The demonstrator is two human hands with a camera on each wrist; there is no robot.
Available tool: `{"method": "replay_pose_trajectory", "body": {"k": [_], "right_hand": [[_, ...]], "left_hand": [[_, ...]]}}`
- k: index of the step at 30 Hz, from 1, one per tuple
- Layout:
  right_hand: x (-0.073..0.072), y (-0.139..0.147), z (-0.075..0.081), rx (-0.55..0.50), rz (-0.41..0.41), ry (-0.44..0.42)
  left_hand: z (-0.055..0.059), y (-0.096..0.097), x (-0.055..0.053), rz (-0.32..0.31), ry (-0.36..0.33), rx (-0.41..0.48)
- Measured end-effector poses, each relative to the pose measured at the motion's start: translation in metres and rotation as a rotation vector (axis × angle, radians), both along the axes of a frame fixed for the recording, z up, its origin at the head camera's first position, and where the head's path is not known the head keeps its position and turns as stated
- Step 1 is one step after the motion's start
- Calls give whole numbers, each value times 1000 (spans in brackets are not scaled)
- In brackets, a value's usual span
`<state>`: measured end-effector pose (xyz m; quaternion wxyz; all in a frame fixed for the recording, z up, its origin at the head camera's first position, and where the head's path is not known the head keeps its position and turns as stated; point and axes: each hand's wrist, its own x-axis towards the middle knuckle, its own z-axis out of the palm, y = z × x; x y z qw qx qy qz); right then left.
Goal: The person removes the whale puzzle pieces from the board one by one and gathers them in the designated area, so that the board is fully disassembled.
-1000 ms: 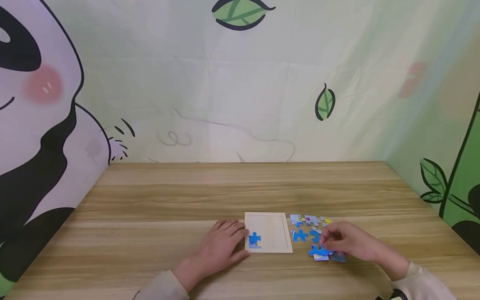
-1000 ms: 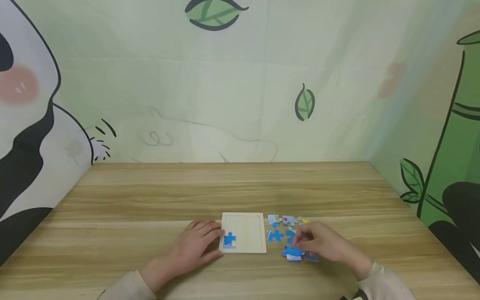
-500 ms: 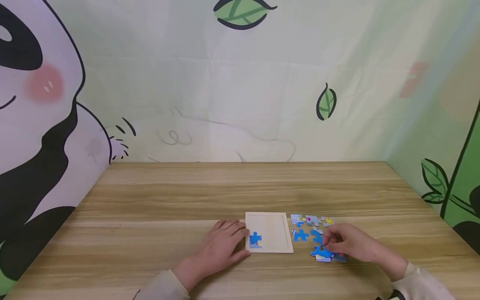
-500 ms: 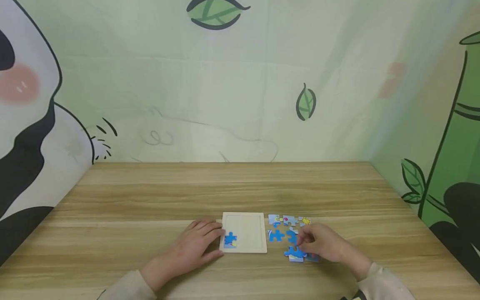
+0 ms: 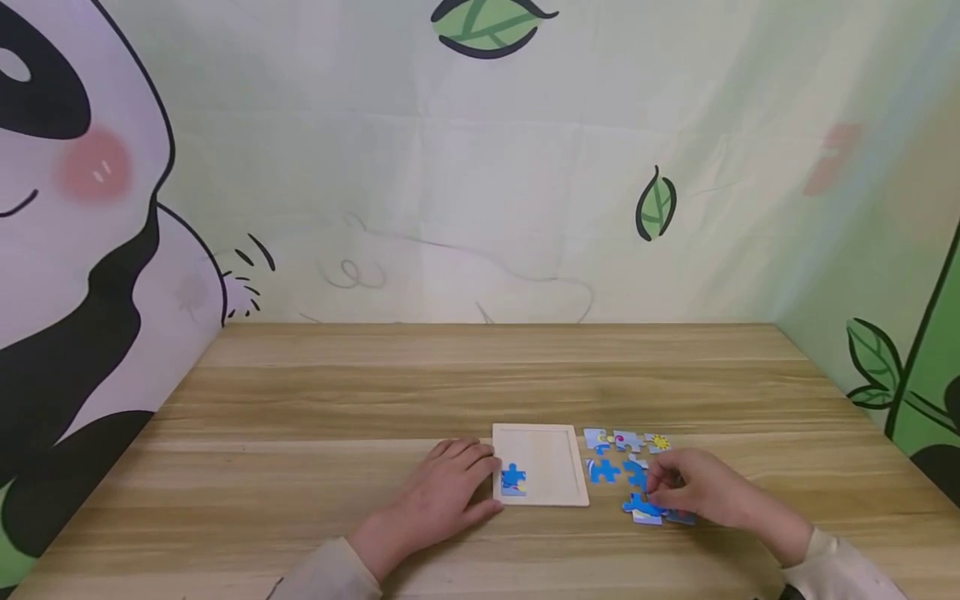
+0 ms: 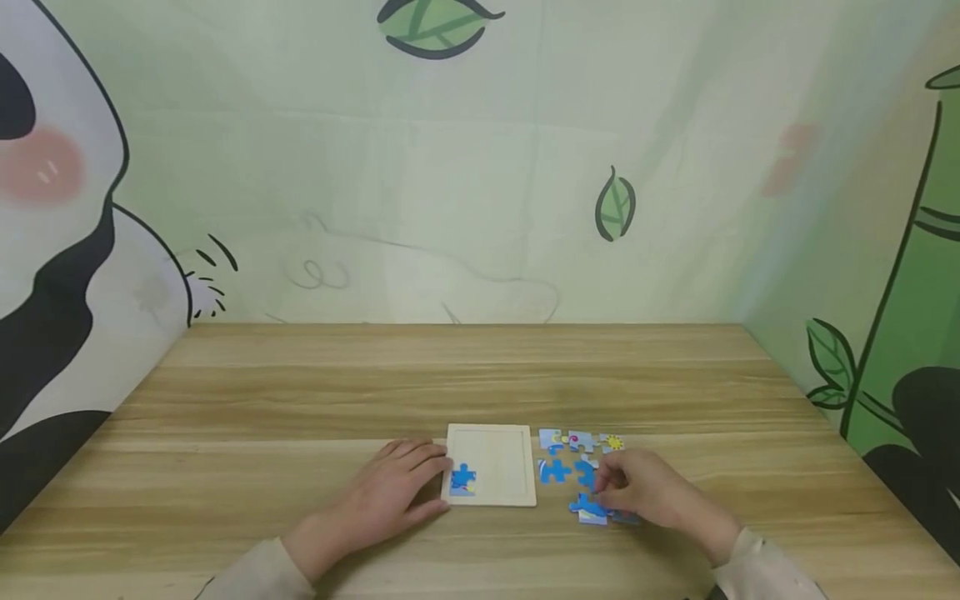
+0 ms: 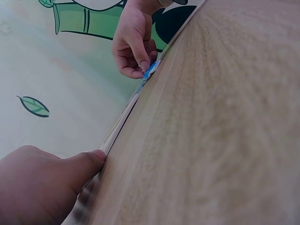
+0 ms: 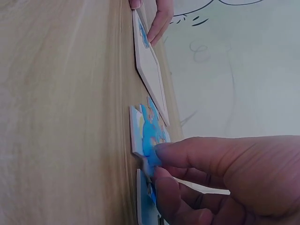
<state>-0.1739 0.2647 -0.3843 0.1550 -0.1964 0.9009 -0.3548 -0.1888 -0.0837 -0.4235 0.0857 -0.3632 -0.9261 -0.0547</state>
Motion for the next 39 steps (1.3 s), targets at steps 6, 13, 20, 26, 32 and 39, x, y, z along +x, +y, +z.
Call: {"method": "replay_pose_trajectory", "body": {"k": [6, 13, 20, 26, 32, 39], "right_hand": [[0, 0, 2, 24, -8, 31], [-2, -3, 7, 37, 12, 107], [-8, -10, 16, 53, 18, 129], [-13, -18, 25, 42, 38, 163], [-18, -23, 33, 26, 37, 176], [-25, -32, 41, 29, 42, 197]], "left_hand": [[0, 0, 0, -2, 1, 6], [-1, 0, 0, 0, 5, 8], [0, 0, 0, 6, -11, 4], [0, 0, 1, 3, -10, 10], [0, 0, 1, -8, 29, 15], [1, 1, 2, -7, 24, 26]]}}
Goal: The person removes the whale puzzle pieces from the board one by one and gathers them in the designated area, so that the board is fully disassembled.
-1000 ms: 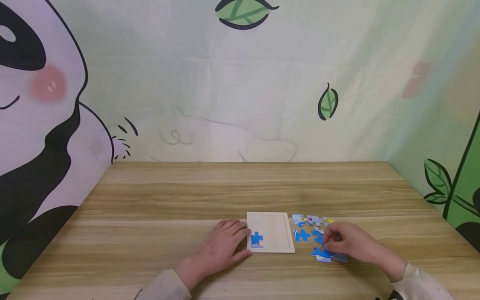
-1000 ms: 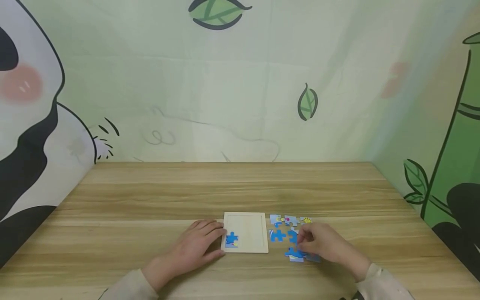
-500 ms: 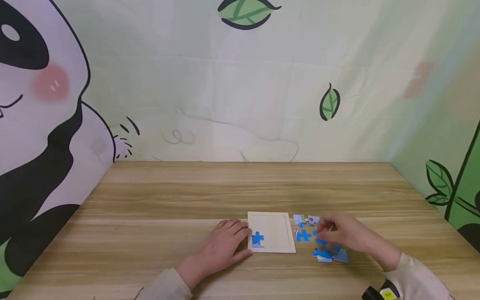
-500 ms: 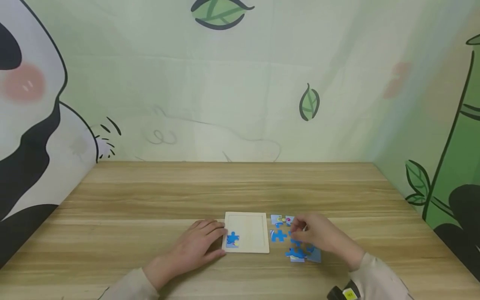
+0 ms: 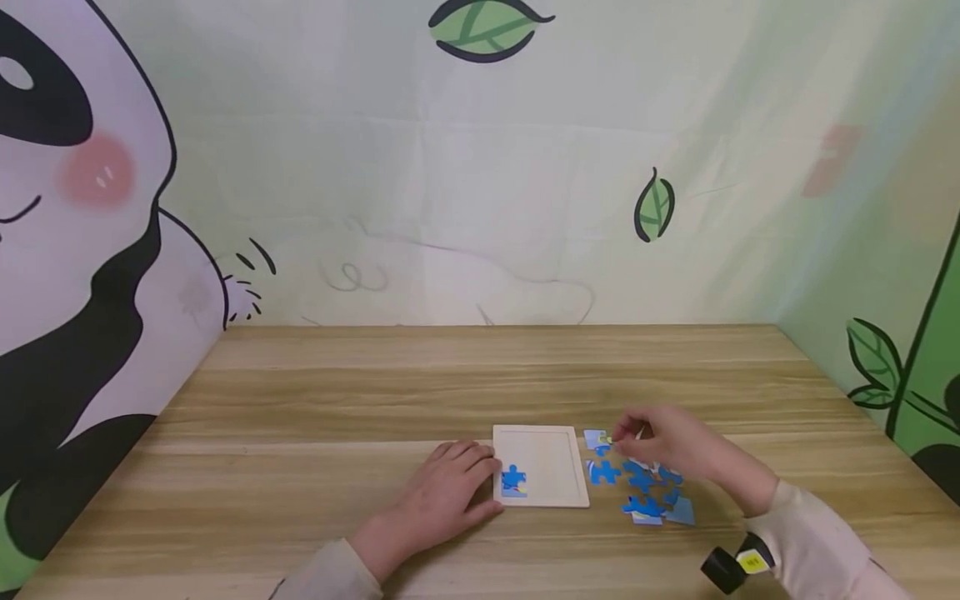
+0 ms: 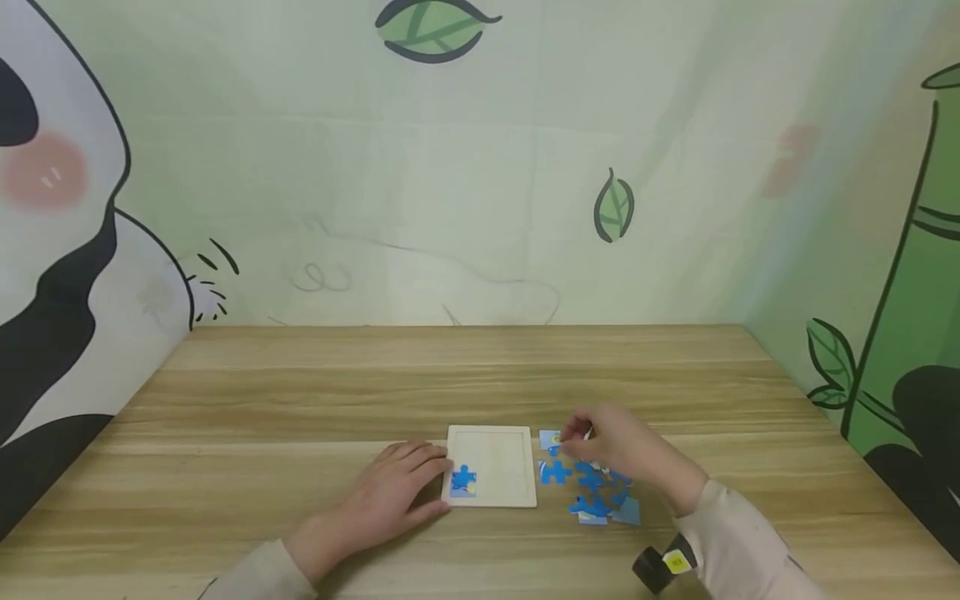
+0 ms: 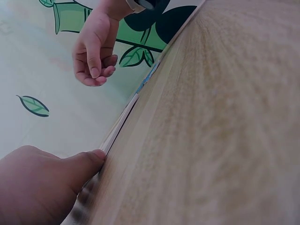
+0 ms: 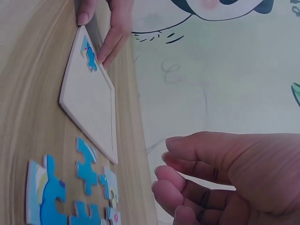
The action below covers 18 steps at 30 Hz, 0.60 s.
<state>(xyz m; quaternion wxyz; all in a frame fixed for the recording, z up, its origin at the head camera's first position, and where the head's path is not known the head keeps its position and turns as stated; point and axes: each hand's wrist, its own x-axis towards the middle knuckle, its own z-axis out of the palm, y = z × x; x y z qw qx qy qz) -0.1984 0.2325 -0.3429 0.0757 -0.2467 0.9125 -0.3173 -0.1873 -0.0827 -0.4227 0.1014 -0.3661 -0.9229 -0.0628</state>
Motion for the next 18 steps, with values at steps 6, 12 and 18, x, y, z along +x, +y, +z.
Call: {"method": "replay_pose_trajectory", "body": {"k": [6, 12, 18], "right_hand": [[-5, -11, 2, 0, 12, 37], [-10, -25, 0, -8, 29, 63], [-13, -38, -2, -33, 62, 48]], "left_hand": [[0, 0, 0, 3, -6, -3], [-1, 0, 0, 8, -12, -9], [-2, 0, -1, 2, -1, -2]]}}
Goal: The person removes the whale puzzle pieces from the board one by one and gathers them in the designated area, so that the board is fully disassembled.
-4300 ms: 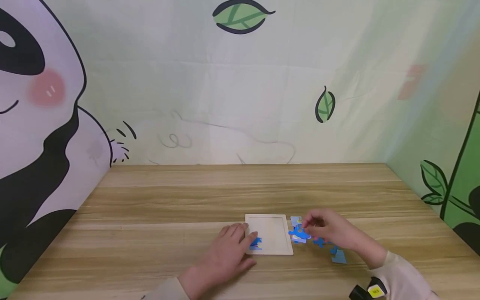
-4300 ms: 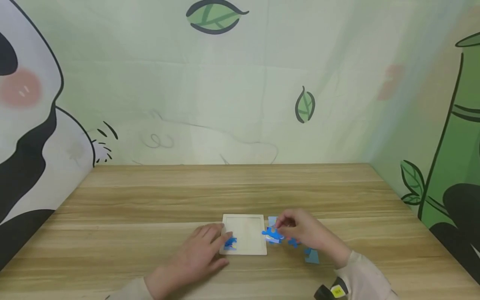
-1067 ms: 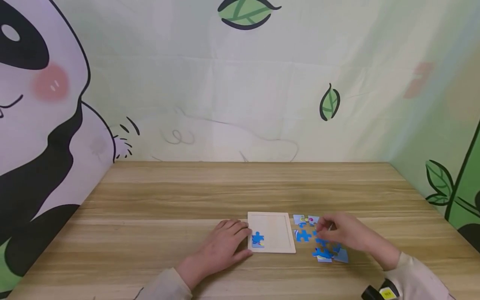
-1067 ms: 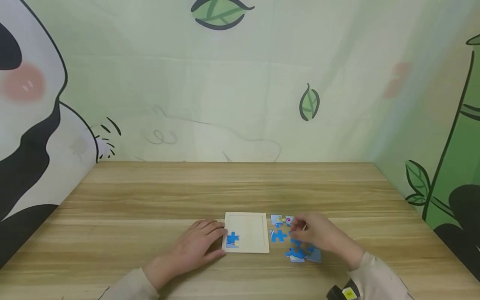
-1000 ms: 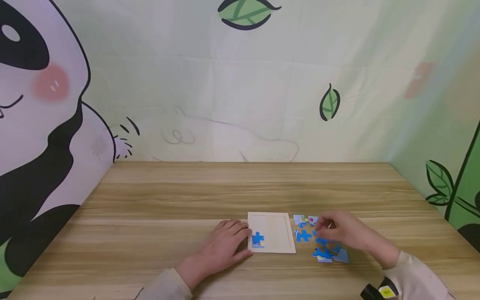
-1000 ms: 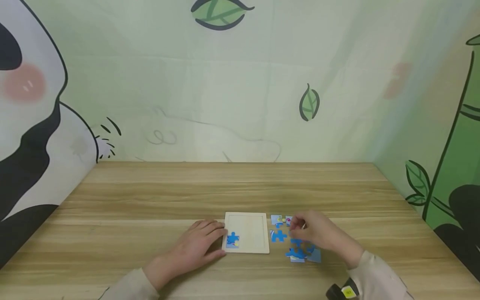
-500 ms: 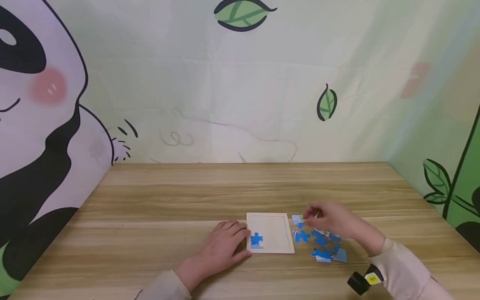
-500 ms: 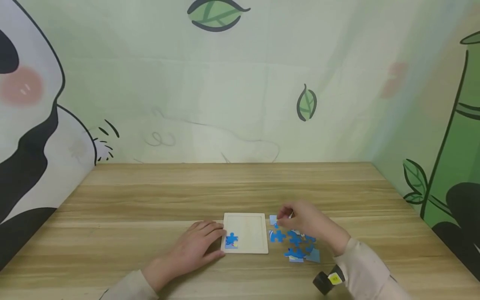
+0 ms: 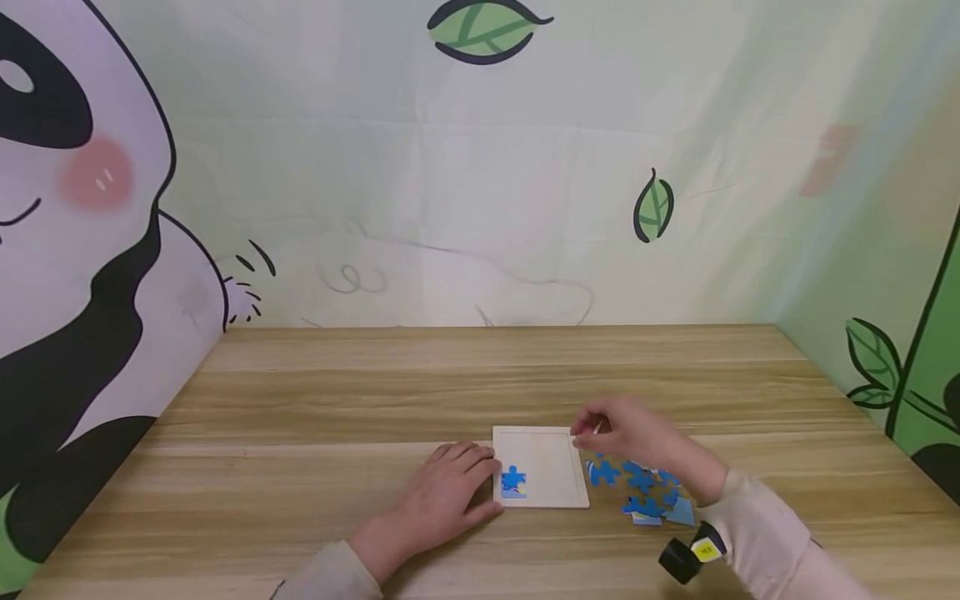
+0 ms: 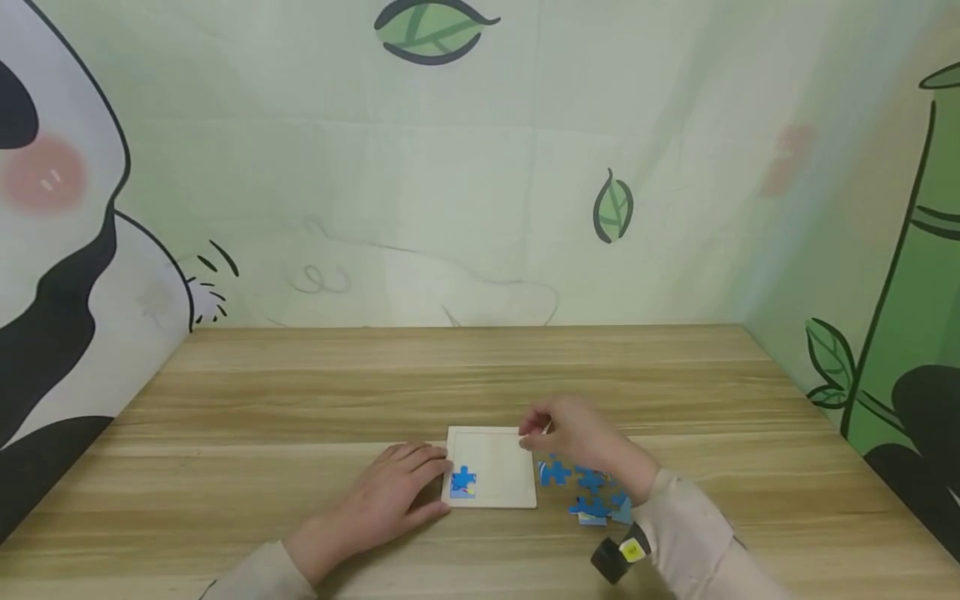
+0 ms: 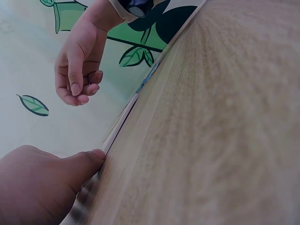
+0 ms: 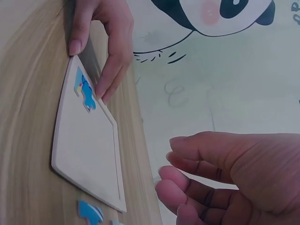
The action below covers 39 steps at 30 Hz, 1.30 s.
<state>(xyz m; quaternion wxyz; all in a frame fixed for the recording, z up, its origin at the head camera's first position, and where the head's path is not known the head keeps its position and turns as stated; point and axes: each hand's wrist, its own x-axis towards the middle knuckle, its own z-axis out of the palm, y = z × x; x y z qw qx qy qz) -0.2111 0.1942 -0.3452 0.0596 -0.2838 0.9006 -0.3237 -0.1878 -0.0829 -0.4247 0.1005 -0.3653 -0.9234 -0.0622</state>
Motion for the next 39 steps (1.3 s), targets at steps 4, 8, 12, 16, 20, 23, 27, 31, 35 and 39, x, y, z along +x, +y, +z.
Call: {"method": "replay_pose_trajectory", "body": {"k": [4, 8, 12, 16, 20, 23, 27, 31, 35, 39], "right_hand": [[-1, -9, -5, -2, 12, 4], [-3, -16, -9, 6, 21, -1], [-4, -24, -13, 16, 27, -7], [-4, -32, -18, 11, 34, -35], [-5, -40, -22, -6, 55, -65], [-5, -44, -26, -4, 64, -64], [-5, -49, -29, 7, 54, -69], [-5, -53, -32, -11, 57, -91], [-6, -56, -36, -10, 61, -102], [-6, -59, -38, 18, 56, -96]], "left_hand": [[0, 0, 0, -2, -4, 6], [0, 0, -1, 4, -28, 3], [0, 0, -1, 8, -37, 3], [0, -1, -1, 6, -29, 6], [-1, -1, -2, 4, -14, 6], [-1, -1, -2, -1, 7, 9], [-1, -1, -1, -5, 21, 11], [0, -1, -1, -5, 15, 11], [0, -1, -1, -11, 19, 16], [0, -1, -1, -11, 12, 12]]}}
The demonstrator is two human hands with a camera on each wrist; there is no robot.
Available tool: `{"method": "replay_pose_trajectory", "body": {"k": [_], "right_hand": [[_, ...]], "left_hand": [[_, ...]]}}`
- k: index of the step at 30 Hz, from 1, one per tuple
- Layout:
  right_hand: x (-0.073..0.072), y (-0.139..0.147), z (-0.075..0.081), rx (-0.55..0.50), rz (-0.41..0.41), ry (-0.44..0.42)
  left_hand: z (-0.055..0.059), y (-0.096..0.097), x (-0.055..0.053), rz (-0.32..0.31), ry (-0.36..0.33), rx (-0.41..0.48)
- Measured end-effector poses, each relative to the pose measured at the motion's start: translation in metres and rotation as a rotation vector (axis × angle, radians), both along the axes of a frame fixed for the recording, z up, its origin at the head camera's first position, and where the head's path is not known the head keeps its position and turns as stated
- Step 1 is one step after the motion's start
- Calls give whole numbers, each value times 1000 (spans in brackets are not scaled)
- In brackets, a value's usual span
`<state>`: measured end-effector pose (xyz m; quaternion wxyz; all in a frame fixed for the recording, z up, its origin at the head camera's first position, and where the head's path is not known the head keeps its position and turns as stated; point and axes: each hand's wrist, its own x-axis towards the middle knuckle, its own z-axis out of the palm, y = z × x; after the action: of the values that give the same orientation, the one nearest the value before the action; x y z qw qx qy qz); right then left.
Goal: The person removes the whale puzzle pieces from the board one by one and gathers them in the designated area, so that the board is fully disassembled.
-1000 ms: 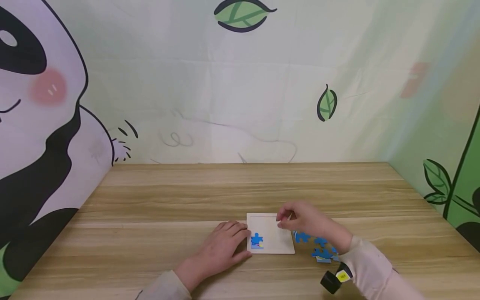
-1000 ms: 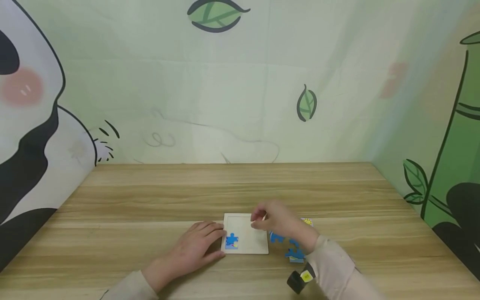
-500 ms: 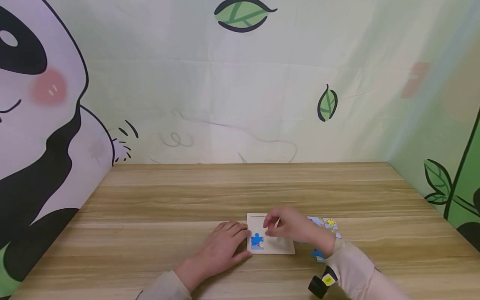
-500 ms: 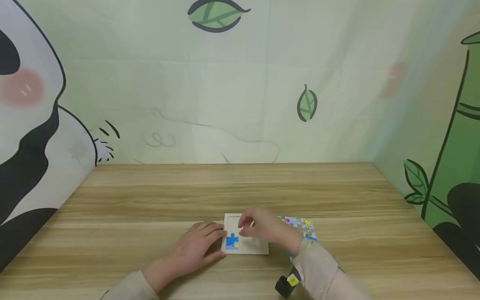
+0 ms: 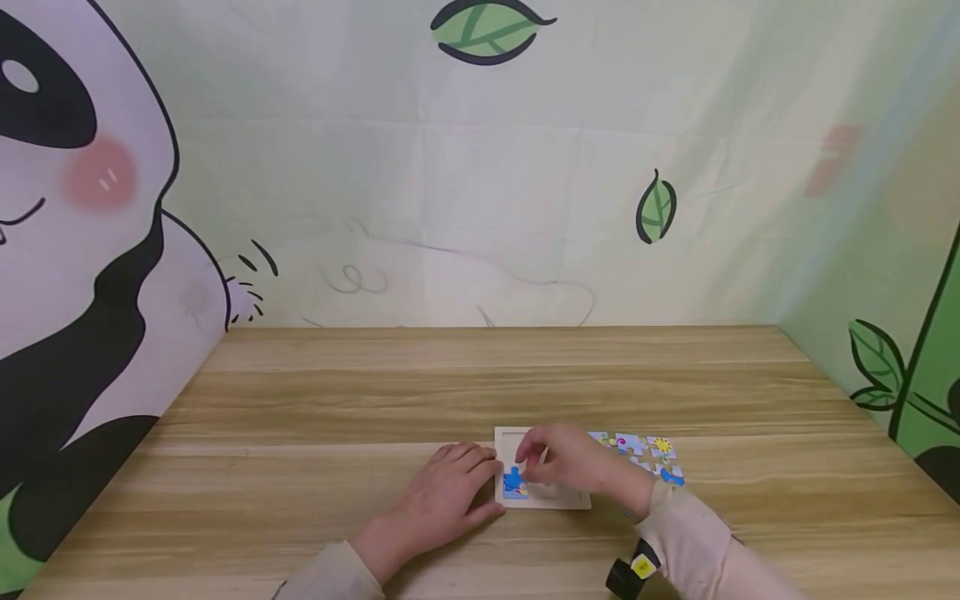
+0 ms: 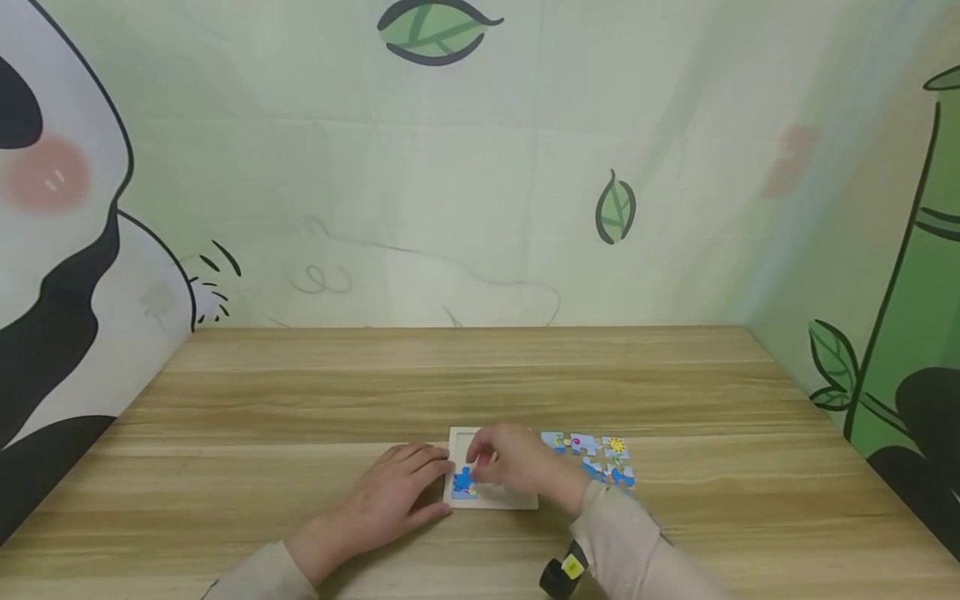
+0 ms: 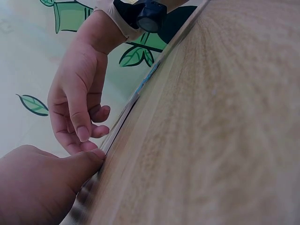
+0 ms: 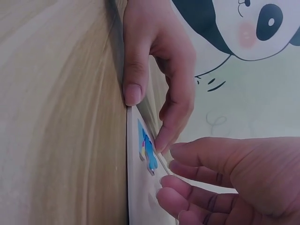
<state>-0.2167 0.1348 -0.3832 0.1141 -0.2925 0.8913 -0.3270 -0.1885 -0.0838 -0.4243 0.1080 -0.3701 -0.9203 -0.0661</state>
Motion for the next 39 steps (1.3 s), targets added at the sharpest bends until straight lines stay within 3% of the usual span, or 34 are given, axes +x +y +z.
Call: {"method": "replay_pose_trajectory", "body": {"k": [13, 27, 39], "right_hand": [[2, -10, 2, 78, -26, -2], [2, -11, 2, 71, -21, 21], [1, -11, 1, 37, -45, -18]], "left_hand": [[0, -1, 0, -6, 8, 9], [0, -1, 1, -19, 11, 25], [0, 0, 0, -11, -1, 21]]}}
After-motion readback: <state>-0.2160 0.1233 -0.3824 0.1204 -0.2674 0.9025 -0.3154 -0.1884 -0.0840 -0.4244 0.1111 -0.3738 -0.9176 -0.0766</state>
